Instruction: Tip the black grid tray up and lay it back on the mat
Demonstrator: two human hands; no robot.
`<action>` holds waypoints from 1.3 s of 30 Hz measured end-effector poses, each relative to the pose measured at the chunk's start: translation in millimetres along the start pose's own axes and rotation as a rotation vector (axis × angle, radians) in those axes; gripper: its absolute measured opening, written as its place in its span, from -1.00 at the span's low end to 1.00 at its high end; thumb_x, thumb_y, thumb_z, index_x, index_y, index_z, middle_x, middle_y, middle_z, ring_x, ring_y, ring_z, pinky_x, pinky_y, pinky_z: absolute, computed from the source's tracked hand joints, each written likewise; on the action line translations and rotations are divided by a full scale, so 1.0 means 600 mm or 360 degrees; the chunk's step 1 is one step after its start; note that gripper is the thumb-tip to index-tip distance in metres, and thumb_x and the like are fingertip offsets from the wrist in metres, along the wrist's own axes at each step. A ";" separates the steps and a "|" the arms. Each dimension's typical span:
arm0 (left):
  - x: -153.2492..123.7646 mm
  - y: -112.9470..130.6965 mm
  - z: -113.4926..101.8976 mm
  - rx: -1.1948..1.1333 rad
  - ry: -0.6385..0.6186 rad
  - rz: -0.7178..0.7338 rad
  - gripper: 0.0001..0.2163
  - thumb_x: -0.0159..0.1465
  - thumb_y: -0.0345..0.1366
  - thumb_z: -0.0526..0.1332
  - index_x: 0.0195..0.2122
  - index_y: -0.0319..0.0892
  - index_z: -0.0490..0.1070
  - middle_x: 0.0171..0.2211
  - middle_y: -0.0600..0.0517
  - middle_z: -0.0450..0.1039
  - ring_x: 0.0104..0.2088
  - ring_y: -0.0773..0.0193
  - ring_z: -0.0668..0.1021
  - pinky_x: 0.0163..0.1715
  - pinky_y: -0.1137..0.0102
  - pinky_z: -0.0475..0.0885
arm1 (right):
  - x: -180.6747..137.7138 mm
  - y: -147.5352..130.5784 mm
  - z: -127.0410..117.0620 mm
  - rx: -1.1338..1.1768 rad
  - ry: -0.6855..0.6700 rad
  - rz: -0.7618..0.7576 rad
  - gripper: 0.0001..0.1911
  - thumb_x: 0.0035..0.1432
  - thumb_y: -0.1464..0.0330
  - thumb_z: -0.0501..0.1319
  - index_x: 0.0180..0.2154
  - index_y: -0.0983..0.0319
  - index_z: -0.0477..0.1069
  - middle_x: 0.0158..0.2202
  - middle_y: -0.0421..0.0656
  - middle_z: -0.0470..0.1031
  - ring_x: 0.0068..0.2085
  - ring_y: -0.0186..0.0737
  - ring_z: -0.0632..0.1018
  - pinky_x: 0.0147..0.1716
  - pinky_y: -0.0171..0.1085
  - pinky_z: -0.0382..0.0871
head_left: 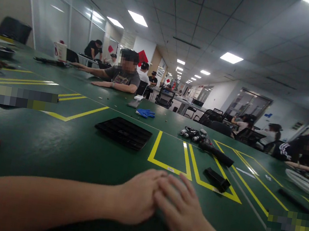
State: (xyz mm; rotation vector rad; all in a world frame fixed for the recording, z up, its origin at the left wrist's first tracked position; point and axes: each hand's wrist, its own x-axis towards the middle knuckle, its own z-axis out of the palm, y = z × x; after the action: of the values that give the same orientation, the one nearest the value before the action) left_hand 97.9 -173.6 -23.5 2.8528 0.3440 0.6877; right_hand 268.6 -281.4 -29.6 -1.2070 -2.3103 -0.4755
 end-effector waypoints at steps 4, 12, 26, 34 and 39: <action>0.008 -0.027 -0.025 0.0381 -0.0002 -0.0318 -0.71 0.25 -0.26 0.05 -0.04 -0.17 0.37 0.11 -0.17 0.19 0.12 -0.06 0.21 0.03 0.01 0.17 | -0.007 0.168 0.012 -0.0756 0.0306 0.0528 -0.49 0.16 0.37 0.00 0.15 0.28 0.07 0.18 0.05 0.12 0.24 -0.01 0.06 0.19 0.07 -0.06; 0.012 -0.031 -0.027 0.0412 -0.0196 -0.0434 -0.78 0.26 -0.26 0.03 -0.28 -0.23 0.42 -0.30 -0.08 0.42 -0.31 0.17 0.45 -0.33 0.29 0.35 | -0.050 0.250 0.022 -0.0828 -0.0553 0.1497 -0.52 0.17 0.19 -0.08 0.07 0.23 0.23 0.08 -0.01 0.29 0.08 0.11 0.28 -0.01 0.13 0.14; 0.036 -0.170 -0.127 -0.1033 0.0791 -0.1772 -0.88 0.20 -0.38 -0.04 -0.42 -0.23 0.23 -0.46 -0.01 0.41 -0.49 0.35 0.50 -0.50 0.47 0.39 | -0.051 0.261 0.028 -0.0844 -0.0523 0.1389 -0.53 0.16 0.21 -0.09 0.06 0.23 0.24 0.07 -0.03 0.30 0.06 0.08 0.30 -0.01 0.05 0.17; -0.011 -0.228 -0.154 0.0539 0.0138 -0.1752 -0.48 -0.02 0.12 0.16 -0.36 -0.32 0.44 -0.24 -0.32 0.47 -0.15 -0.19 0.46 -0.21 0.12 0.33 | -0.052 0.264 0.029 -0.0798 -0.0547 0.1364 -0.52 0.16 0.22 -0.11 0.07 0.22 0.22 0.08 -0.03 0.28 0.08 0.05 0.27 0.01 0.04 0.16; -0.011 -0.237 -0.147 0.0757 -0.0246 -0.1735 -0.33 0.05 0.21 -0.02 -0.21 -0.36 0.47 -0.21 -0.33 0.47 -0.18 -0.15 0.49 -0.22 0.13 0.35 | -0.052 0.260 0.028 -0.0921 -0.0421 0.1459 -0.48 0.15 0.20 -0.08 0.12 0.23 0.13 0.17 0.02 0.14 0.18 0.11 0.13 0.04 0.18 0.08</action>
State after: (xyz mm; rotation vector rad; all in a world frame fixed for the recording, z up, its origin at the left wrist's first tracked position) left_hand 25.6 -28.3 17.7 2.4420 2.0051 0.1508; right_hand 409.2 -207.8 -48.8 -2.5245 -1.5423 -0.6635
